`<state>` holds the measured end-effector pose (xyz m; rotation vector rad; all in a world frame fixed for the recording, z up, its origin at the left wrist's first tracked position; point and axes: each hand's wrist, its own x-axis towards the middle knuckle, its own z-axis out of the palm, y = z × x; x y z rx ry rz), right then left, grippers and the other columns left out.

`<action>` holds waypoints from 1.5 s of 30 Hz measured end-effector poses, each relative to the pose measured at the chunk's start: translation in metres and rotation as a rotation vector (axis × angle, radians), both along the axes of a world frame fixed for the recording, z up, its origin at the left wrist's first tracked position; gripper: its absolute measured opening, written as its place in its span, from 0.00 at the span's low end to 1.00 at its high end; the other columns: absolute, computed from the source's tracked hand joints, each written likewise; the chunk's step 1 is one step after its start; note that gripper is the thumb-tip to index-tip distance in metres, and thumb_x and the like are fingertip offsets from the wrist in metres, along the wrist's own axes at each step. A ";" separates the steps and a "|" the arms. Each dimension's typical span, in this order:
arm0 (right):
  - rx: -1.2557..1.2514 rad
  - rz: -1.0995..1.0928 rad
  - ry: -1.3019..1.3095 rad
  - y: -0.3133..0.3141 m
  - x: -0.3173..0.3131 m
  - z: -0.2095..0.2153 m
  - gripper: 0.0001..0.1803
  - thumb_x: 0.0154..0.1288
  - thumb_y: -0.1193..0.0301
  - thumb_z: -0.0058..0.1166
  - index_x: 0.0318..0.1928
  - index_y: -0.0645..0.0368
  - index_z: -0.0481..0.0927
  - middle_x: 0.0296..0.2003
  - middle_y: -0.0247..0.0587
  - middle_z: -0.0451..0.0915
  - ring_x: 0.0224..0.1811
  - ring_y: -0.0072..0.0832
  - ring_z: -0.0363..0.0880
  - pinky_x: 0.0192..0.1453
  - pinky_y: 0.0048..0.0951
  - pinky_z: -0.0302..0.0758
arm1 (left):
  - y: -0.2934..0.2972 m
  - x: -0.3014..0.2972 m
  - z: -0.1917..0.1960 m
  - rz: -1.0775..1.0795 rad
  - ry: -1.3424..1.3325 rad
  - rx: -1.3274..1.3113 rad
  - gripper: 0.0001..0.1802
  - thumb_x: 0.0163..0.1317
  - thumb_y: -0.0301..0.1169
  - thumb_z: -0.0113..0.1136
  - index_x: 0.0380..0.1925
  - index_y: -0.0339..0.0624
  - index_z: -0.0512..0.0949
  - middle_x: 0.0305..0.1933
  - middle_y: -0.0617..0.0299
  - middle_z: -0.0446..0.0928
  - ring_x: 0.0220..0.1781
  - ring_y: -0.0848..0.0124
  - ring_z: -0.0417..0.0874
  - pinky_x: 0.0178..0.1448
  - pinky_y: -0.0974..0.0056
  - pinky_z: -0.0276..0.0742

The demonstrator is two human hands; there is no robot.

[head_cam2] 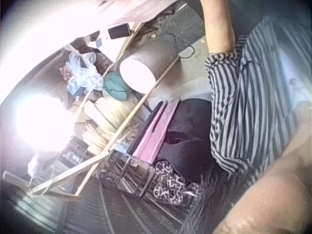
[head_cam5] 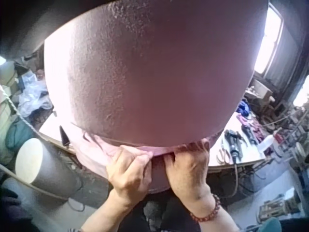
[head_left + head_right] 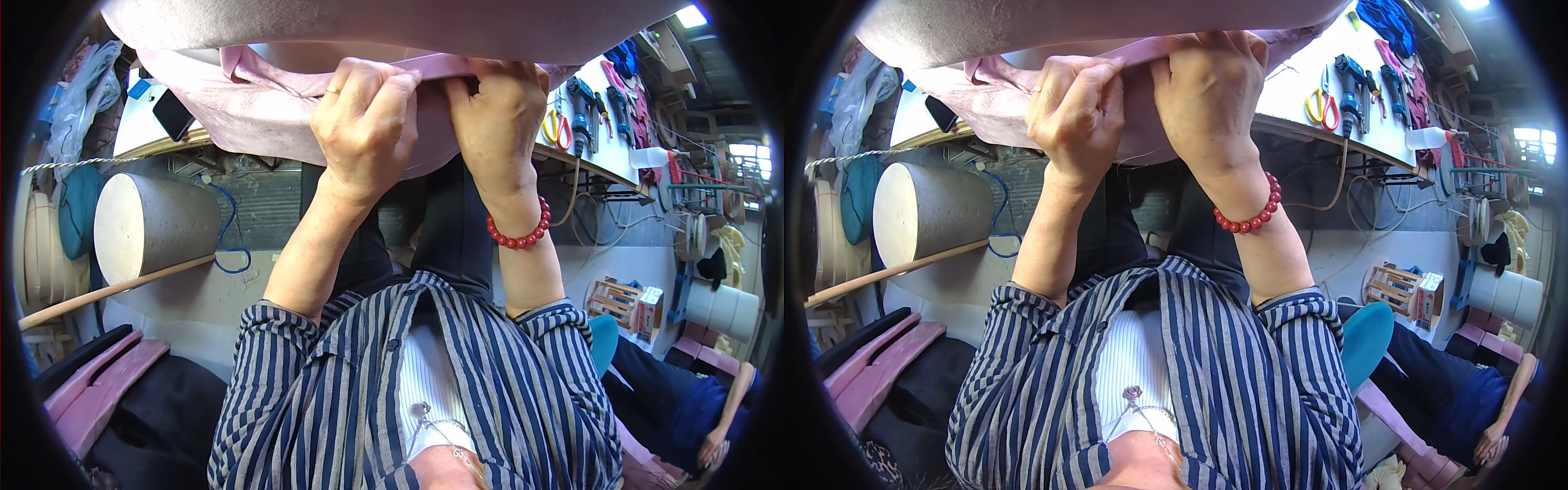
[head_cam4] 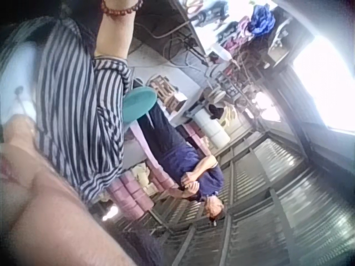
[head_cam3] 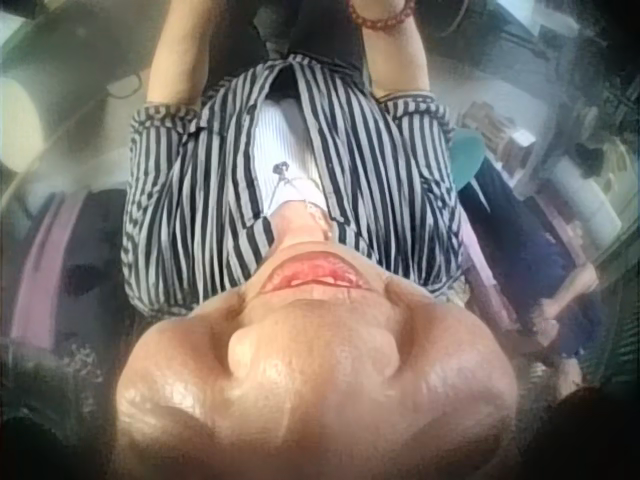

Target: Hand-sewing a fabric cover onto a piece of upholstered furniture.

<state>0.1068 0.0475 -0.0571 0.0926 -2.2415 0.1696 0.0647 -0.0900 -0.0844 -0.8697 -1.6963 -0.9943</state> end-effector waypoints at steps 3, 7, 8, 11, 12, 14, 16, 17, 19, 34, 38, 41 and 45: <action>-0.026 0.051 0.092 0.004 -0.003 -0.008 0.14 0.48 0.73 0.67 0.39 0.51 0.86 0.35 0.36 0.84 0.46 0.37 0.79 0.54 0.39 0.67 | -0.001 0.002 -0.002 -0.030 -0.001 -0.034 0.10 0.42 0.16 0.64 0.28 0.37 0.79 0.27 0.61 0.76 0.31 0.65 0.78 0.33 0.65 0.76; -0.123 0.151 0.113 0.009 0.000 -0.006 0.13 0.48 0.75 0.66 0.38 0.50 0.88 0.37 0.32 0.85 0.44 0.35 0.79 0.53 0.36 0.68 | 0.000 0.002 -0.006 -0.023 0.010 -0.022 0.09 0.43 0.17 0.64 0.27 0.37 0.79 0.27 0.60 0.75 0.30 0.65 0.78 0.32 0.65 0.76; -0.179 0.178 0.067 0.009 0.004 -0.003 0.12 0.48 0.75 0.66 0.37 0.51 0.88 0.37 0.32 0.85 0.44 0.34 0.80 0.53 0.35 0.67 | 0.000 0.002 -0.007 -0.026 0.017 -0.027 0.09 0.43 0.17 0.64 0.27 0.37 0.79 0.27 0.60 0.75 0.30 0.65 0.78 0.32 0.65 0.75; -0.241 0.215 -0.001 0.006 0.014 0.008 0.11 0.49 0.78 0.66 0.35 0.54 0.88 0.36 0.35 0.85 0.42 0.36 0.81 0.52 0.34 0.72 | -0.002 0.002 -0.010 0.006 0.007 0.002 0.08 0.43 0.17 0.64 0.27 0.37 0.79 0.27 0.61 0.75 0.30 0.65 0.78 0.32 0.65 0.75; -0.261 0.242 -0.016 0.007 0.016 0.009 0.10 0.49 0.79 0.66 0.35 0.55 0.88 0.36 0.36 0.85 0.42 0.37 0.81 0.52 0.35 0.73 | -0.001 0.002 -0.010 0.007 0.007 0.006 0.08 0.43 0.17 0.64 0.27 0.37 0.79 0.27 0.61 0.75 0.30 0.65 0.78 0.32 0.65 0.75; -0.233 0.237 0.015 0.009 0.016 0.007 0.09 0.49 0.80 0.66 0.33 0.57 0.88 0.35 0.36 0.86 0.41 0.37 0.82 0.51 0.34 0.76 | 0.000 0.002 -0.011 0.004 0.000 0.004 0.08 0.43 0.17 0.64 0.26 0.37 0.79 0.26 0.61 0.74 0.29 0.65 0.78 0.32 0.64 0.75; -0.205 0.247 0.093 0.011 0.013 0.003 0.09 0.49 0.80 0.66 0.33 0.57 0.88 0.34 0.35 0.86 0.41 0.36 0.82 0.52 0.33 0.75 | 0.000 0.001 -0.009 -0.001 -0.011 0.002 0.08 0.43 0.17 0.64 0.25 0.38 0.79 0.26 0.61 0.74 0.30 0.65 0.78 0.32 0.64 0.75; -0.204 0.248 0.093 0.010 0.013 0.003 0.09 0.49 0.80 0.66 0.33 0.57 0.88 0.34 0.35 0.86 0.41 0.36 0.82 0.52 0.33 0.75 | 0.000 0.001 -0.007 -0.006 -0.022 -0.002 0.08 0.42 0.17 0.64 0.25 0.38 0.79 0.26 0.61 0.74 0.30 0.64 0.78 0.32 0.64 0.75; -0.159 0.201 0.123 0.006 0.013 0.002 0.08 0.48 0.81 0.66 0.32 0.57 0.88 0.34 0.34 0.86 0.42 0.34 0.83 0.53 0.33 0.76 | -0.003 0.000 -0.002 -0.001 -0.038 -0.012 0.08 0.42 0.17 0.64 0.25 0.39 0.79 0.26 0.61 0.74 0.30 0.64 0.78 0.32 0.64 0.75; -0.124 0.180 0.165 0.006 0.010 -0.003 0.11 0.46 0.82 0.65 0.33 0.55 0.86 0.33 0.34 0.85 0.40 0.35 0.82 0.50 0.33 0.76 | -0.016 -0.004 0.001 0.140 -0.042 -0.265 0.16 0.43 0.23 0.63 0.36 0.36 0.85 0.40 0.58 0.83 0.45 0.62 0.81 0.46 0.60 0.78; -0.044 0.157 0.104 0.004 0.013 -0.002 0.15 0.47 0.82 0.64 0.38 0.54 0.86 0.36 0.35 0.85 0.42 0.35 0.82 0.51 0.35 0.75 | -0.018 -0.007 -0.002 0.104 -0.024 -0.184 0.14 0.42 0.22 0.62 0.34 0.38 0.85 0.34 0.60 0.83 0.40 0.64 0.82 0.45 0.61 0.79; 0.085 0.140 0.121 0.004 0.012 -0.001 0.17 0.48 0.81 0.62 0.41 0.54 0.86 0.38 0.35 0.85 0.44 0.35 0.81 0.54 0.36 0.74 | -0.018 -0.009 -0.002 0.086 -0.019 -0.131 0.14 0.41 0.21 0.62 0.32 0.40 0.85 0.32 0.62 0.83 0.36 0.65 0.83 0.42 0.63 0.80; 0.125 0.131 0.161 0.005 0.009 -0.005 0.14 0.49 0.80 0.61 0.39 0.54 0.87 0.37 0.35 0.85 0.45 0.34 0.81 0.55 0.35 0.74 | -0.017 -0.006 -0.004 0.077 -0.045 -0.114 0.13 0.41 0.21 0.62 0.32 0.41 0.85 0.32 0.62 0.83 0.36 0.65 0.83 0.42 0.63 0.79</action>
